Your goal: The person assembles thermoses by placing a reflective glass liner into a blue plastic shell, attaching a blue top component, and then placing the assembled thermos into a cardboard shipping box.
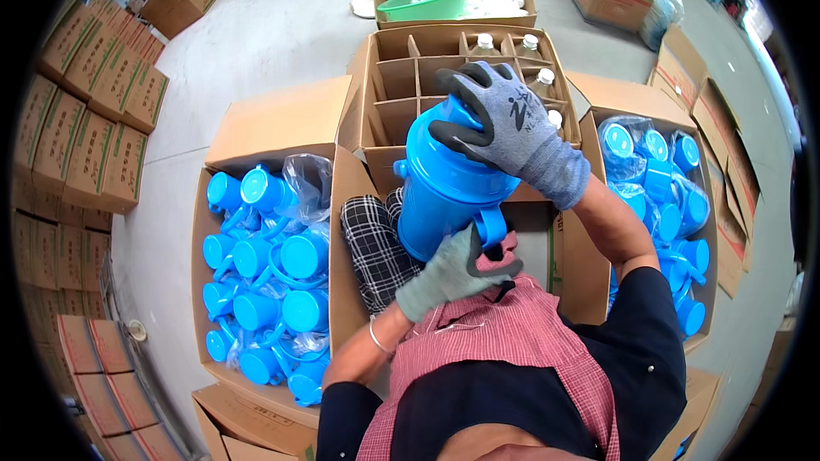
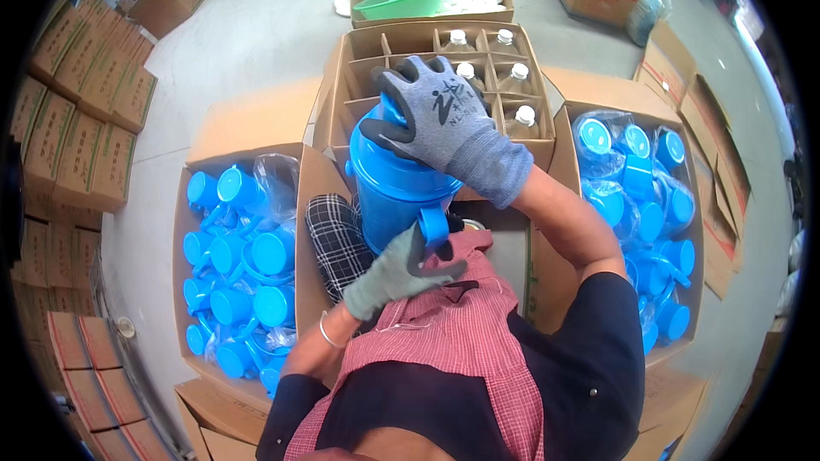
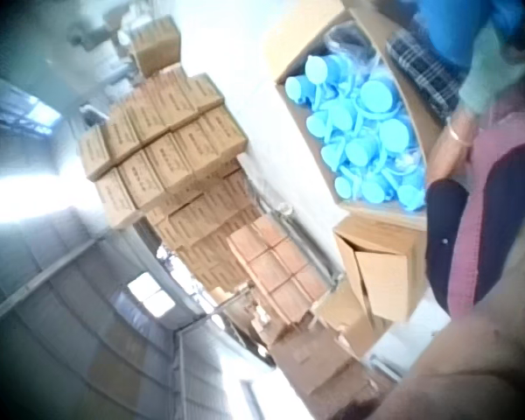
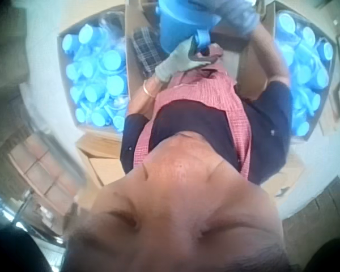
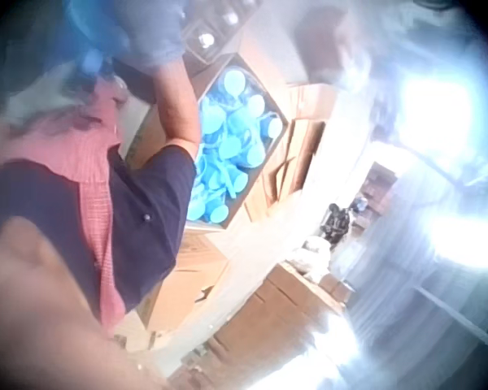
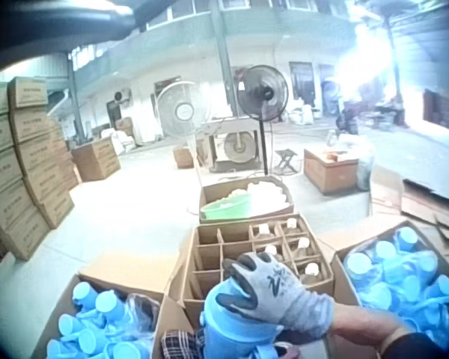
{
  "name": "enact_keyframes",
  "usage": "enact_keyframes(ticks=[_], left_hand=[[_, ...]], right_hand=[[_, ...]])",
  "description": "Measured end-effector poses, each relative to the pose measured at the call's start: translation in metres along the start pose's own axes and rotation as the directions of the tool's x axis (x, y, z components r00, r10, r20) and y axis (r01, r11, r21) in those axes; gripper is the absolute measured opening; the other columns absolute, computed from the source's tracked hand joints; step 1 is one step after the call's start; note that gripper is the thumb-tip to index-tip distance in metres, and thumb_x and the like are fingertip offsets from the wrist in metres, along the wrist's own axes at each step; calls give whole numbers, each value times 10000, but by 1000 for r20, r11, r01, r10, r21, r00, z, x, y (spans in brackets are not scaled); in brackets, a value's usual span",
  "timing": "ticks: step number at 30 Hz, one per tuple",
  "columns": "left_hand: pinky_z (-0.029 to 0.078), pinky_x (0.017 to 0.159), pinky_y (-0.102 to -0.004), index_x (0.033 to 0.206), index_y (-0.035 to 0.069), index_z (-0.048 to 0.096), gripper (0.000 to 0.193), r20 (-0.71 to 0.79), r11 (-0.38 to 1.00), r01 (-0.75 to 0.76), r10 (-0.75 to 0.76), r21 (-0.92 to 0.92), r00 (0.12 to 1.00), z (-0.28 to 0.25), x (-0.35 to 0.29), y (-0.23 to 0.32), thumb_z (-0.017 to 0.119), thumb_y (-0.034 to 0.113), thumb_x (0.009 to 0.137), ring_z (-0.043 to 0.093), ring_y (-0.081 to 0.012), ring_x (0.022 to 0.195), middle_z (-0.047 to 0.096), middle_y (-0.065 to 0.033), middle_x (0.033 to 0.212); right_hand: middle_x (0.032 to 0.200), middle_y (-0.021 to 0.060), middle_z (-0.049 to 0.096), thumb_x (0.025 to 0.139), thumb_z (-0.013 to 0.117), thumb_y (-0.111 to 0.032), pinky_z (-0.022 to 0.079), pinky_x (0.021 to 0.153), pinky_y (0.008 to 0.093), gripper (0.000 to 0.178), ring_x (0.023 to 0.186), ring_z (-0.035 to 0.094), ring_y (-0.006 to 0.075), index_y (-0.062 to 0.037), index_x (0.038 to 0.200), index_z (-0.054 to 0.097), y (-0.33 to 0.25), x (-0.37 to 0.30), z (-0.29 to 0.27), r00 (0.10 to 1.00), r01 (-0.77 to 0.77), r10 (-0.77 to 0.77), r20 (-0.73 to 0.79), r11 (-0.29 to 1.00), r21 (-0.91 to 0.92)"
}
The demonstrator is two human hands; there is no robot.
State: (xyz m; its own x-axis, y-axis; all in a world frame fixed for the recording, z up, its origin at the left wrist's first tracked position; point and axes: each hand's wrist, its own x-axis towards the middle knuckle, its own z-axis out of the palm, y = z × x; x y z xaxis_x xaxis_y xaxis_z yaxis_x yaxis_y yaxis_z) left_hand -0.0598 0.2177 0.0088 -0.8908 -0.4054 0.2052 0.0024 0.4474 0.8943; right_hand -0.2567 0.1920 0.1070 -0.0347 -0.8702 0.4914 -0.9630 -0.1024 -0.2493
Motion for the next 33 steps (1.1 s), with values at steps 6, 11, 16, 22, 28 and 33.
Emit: enact_keyframes(ticks=[6,11,16,22,28,33], left_hand=[[584,819,-343,1252,-55,530,430,136,500,274,-294,-821,946,-84,-35,-62,622,153,887,693,-267,986,663,-186,1101],[512,924,-369,1337,-30,473,578,125,883,219,-183,-416,975,-34,-17,10,737,156,858,571,-216,1176,604,-172,1240],[558,749,-329,1139,-52,599,424,392,582,316,5,-749,920,-82,-17,-27,643,319,937,672,-218,850,676,-156,952],[528,822,-350,1167,14,595,400,131,817,211,-167,-537,977,-47,-18,9,663,329,930,659,-202,890,664,-135,998],[515,883,-355,1318,28,473,549,75,887,204,-190,-414,979,-52,-27,30,708,295,899,653,-197,990,647,-117,1138],[535,828,-330,1218,-1,572,440,160,826,333,-292,-455,943,-95,-67,17,755,193,867,657,-172,962,668,-93,1149]], right_hand=[[1257,220,583,806,683,-498,470,959,488,688,1168,562,388,-104,1348,527,33,13,-27,943,277,-330,52,859,431],[1069,198,668,842,657,-515,490,925,432,647,1021,638,368,-73,1304,555,25,20,-15,970,-82,14,245,959,270],[1202,134,607,842,701,-429,448,981,361,612,1128,568,237,-65,1314,563,41,25,-9,896,-172,-204,393,658,734],[1311,136,568,862,674,-446,410,1056,358,664,1237,520,241,-43,1369,525,18,51,-2,792,-239,-67,607,880,409],[1224,129,633,894,619,-423,454,1001,355,506,1146,602,242,-102,1285,603,31,57,50,780,-329,-10,625,843,425],[1312,196,563,779,701,-554,414,1051,430,838,1230,538,344,-84,1428,458,6,50,-15,728,-265,-141,671,845,465]])
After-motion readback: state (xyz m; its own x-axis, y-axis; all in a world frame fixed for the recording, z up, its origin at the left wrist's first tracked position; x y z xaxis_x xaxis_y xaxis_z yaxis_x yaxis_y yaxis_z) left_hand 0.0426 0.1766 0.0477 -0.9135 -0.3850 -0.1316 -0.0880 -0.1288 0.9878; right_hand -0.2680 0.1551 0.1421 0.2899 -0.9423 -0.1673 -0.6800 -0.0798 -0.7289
